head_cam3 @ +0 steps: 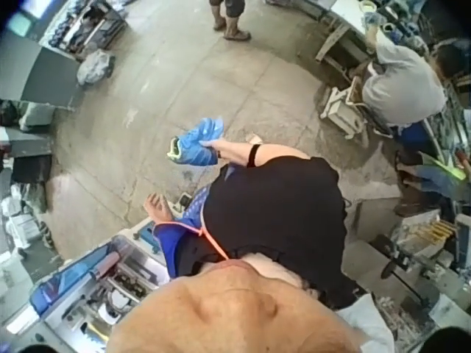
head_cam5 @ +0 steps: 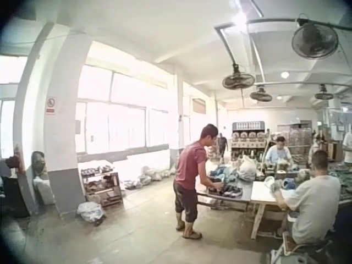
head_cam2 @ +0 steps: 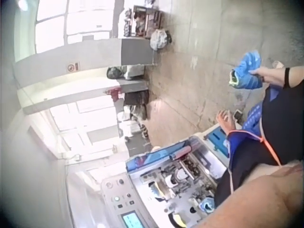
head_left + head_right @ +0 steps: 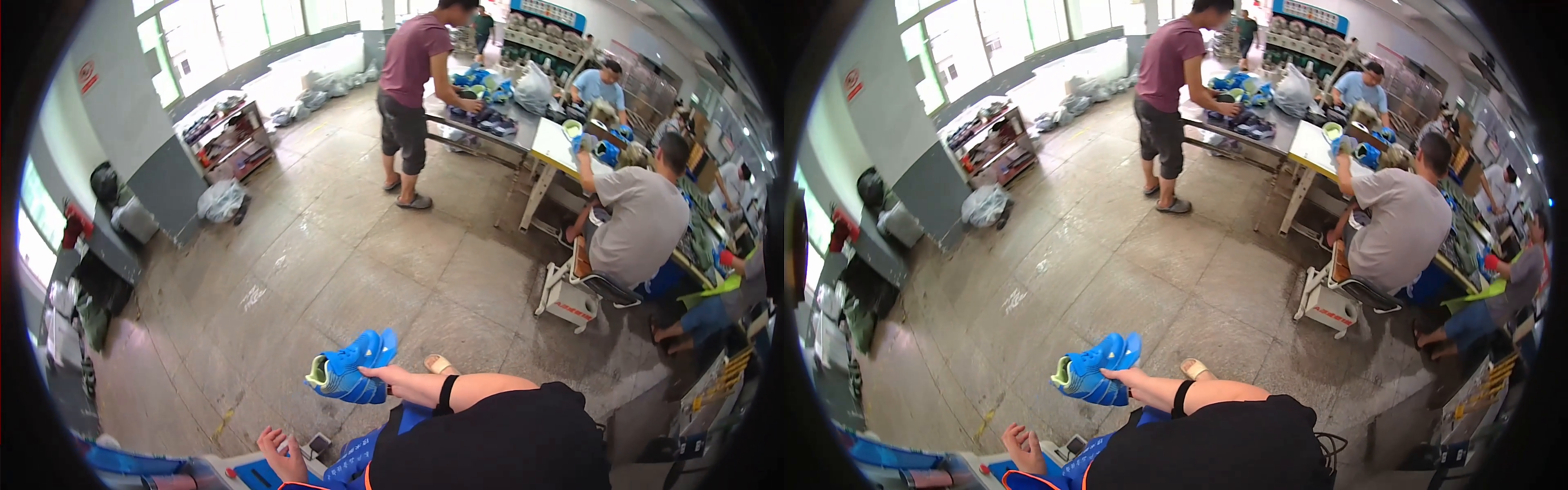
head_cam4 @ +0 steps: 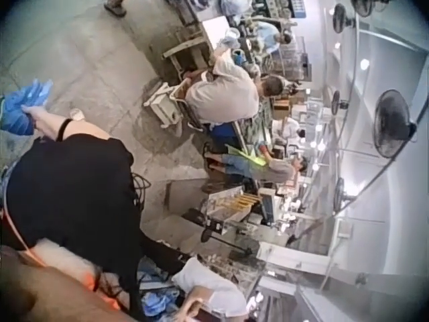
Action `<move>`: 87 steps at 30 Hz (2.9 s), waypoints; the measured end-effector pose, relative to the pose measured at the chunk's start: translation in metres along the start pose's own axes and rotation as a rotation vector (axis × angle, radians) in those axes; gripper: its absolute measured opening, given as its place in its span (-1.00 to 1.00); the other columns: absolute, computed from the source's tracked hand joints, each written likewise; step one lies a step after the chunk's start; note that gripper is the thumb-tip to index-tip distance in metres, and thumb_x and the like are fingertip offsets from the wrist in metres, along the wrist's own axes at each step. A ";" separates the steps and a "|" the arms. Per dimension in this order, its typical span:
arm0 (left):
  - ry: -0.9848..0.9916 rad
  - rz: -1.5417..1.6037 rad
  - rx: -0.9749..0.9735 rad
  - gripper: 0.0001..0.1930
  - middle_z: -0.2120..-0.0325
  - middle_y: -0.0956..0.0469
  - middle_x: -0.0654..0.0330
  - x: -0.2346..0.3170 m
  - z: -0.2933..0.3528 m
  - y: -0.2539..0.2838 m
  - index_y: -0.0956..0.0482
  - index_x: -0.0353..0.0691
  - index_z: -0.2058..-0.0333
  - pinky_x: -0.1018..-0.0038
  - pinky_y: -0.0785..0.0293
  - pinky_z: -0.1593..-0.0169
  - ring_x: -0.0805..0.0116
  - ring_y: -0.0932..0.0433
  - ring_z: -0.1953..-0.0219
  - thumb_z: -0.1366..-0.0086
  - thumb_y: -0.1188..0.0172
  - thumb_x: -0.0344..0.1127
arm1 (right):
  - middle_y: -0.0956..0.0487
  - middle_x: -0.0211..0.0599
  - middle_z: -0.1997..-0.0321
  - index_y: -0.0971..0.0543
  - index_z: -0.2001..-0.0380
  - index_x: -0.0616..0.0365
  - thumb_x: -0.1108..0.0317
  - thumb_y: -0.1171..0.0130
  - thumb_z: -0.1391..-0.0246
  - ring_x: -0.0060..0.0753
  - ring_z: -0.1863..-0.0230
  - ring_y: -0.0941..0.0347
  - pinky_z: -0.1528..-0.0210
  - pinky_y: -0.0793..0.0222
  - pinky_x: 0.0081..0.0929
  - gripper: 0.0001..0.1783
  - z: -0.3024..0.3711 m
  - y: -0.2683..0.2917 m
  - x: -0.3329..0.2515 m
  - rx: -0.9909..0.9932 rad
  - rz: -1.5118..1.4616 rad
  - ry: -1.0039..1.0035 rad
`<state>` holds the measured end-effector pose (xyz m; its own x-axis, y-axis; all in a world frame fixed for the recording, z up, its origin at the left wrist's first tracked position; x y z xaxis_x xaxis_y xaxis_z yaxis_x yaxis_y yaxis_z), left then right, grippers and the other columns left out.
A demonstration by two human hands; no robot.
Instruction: Operating a heel/toe lasting machine to shape shoe uppers over a last.
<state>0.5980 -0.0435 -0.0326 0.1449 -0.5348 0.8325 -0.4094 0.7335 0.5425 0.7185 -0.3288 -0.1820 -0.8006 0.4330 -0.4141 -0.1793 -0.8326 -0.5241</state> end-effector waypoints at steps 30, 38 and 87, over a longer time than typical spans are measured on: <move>0.272 -0.183 -0.464 -0.69 0.41 -0.58 0.06 0.076 -0.066 -0.388 -0.56 -0.26 0.27 0.40 -0.58 0.32 0.28 -0.64 0.38 -0.07 -0.37 -0.21 | -0.61 -0.09 0.56 -0.63 0.56 0.21 0.19 -0.13 -0.02 -0.17 0.45 -0.56 0.38 -0.44 -0.17 -0.70 -0.024 0.561 -0.268 1.088 0.894 0.430; 0.435 -0.347 -0.529 -0.54 0.22 -0.56 -0.01 0.026 0.023 -0.318 -0.59 -0.23 0.20 0.33 -0.56 0.16 0.17 -0.64 0.24 -0.09 -0.38 0.03 | -0.64 -0.14 0.12 -0.63 0.10 0.01 0.09 -0.10 0.00 -0.08 0.07 -0.57 0.02 -0.45 -0.17 -0.58 -0.106 0.387 -0.174 -0.034 1.767 -0.006; 1.326 -1.077 1.277 -0.61 0.31 -0.51 0.13 -0.095 0.398 0.400 -0.49 -0.19 0.36 0.21 -0.46 0.19 0.09 -0.48 0.17 0.05 -0.44 -0.10 | -0.64 -0.21 0.40 -0.61 0.25 0.20 0.47 -0.13 -0.11 -0.39 0.38 -0.59 0.26 -0.46 -0.50 -0.86 0.055 -0.465 0.415 -1.873 1.626 0.316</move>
<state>0.0615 0.1338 0.0603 0.8352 0.5110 0.2031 0.0971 -0.5006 0.8602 0.4381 0.2192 -0.0687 0.3379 0.2384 -0.9105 0.7580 0.5046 0.4134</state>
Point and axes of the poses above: each hand's wrist, its own z-axis away from the middle knuckle, its own y-axis out of the back of the hand, x = y × z, the point moved 8 cm from there along -z, towards the middle knuckle
